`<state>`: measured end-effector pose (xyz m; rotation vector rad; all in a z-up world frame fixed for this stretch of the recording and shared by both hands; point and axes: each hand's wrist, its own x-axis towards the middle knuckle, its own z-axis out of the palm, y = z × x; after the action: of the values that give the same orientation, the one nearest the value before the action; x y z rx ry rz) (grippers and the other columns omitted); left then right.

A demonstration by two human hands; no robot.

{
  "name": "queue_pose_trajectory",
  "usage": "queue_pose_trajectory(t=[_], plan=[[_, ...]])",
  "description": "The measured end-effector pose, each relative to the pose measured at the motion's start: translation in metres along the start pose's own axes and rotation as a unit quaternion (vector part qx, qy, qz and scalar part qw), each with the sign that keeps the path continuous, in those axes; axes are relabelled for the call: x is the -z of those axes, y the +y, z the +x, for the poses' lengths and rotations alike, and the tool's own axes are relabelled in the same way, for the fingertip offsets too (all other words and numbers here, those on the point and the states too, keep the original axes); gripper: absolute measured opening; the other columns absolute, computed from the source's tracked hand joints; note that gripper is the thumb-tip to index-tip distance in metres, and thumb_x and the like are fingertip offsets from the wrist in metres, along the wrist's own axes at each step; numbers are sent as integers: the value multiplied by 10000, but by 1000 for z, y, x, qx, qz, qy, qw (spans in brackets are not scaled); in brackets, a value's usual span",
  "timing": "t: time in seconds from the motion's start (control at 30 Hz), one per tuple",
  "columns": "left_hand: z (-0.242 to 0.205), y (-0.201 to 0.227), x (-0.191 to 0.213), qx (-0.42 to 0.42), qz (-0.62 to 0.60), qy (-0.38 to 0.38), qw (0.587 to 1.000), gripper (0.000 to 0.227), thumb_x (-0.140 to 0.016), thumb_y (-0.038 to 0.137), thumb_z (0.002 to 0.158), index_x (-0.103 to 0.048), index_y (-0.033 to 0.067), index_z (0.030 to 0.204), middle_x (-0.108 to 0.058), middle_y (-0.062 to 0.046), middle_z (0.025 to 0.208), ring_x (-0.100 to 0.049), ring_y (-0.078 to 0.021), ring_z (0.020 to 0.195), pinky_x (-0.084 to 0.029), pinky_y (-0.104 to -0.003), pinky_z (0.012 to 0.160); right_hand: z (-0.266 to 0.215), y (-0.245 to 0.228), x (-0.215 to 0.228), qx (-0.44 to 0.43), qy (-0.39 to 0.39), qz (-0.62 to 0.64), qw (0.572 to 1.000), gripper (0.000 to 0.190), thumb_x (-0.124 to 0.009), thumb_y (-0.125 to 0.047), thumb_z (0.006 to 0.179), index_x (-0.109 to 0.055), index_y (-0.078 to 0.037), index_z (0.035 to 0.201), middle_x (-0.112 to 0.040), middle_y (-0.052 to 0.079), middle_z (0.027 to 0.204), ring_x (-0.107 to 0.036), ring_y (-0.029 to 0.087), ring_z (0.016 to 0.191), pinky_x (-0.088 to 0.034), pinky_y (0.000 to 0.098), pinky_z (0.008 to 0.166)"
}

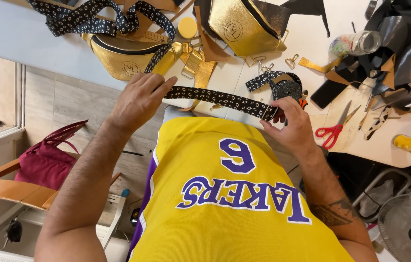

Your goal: Attaching a patterned strap and metal hardware to a gold fanny pack in a workshop.

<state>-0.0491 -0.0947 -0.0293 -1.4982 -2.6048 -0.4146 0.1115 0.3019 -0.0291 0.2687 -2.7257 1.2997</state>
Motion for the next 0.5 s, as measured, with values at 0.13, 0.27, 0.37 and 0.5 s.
queue_pose_trajectory(t=[0.13, 0.27, 0.37, 0.5], plan=[[-10, -8, -19, 48, -77, 26, 995, 481, -785, -38, 832, -698, 34, 1299, -657, -108, 967, -708, -251, 859, -573, -372, 830, -2, 4, 1, 3, 11, 11, 1000, 452, -870, -37, 804, -619, 36, 1173, -597, 139, 981, -642, 222, 592, -548, 311, 558], [-13, -10, -16, 108, -162, 35, 980, 713, -867, -93, 697, -662, 3, 1373, -684, -157, 1020, -723, -322, 889, -594, -429, 846, -5, 11, 4, -1, 17, 22, 1000, 462, -874, -12, 790, -628, 43, 1177, -601, 143, 996, -638, 224, 591, -539, 301, 545], [-13, -11, -13, 130, -211, 39, 968, 800, -906, -67, 658, -639, 15, 1408, -687, -159, 1032, -726, -350, 914, -599, -448, 845, -6, 12, 6, -7, 17, 23, 1000, 456, -874, -9, 790, -630, 47, 1172, -602, 154, 991, -637, 229, 593, -542, 312, 547], [-12, -13, -17, 122, -208, 47, 969, 796, -941, -15, 663, -640, 5, 1401, -689, -173, 1043, -729, -355, 917, -605, -441, 844, -4, 5, 11, -4, 27, 29, 999, 454, -876, 2, 789, -629, 73, 1163, -601, 176, 987, -636, 241, 586, -536, 312, 549]])
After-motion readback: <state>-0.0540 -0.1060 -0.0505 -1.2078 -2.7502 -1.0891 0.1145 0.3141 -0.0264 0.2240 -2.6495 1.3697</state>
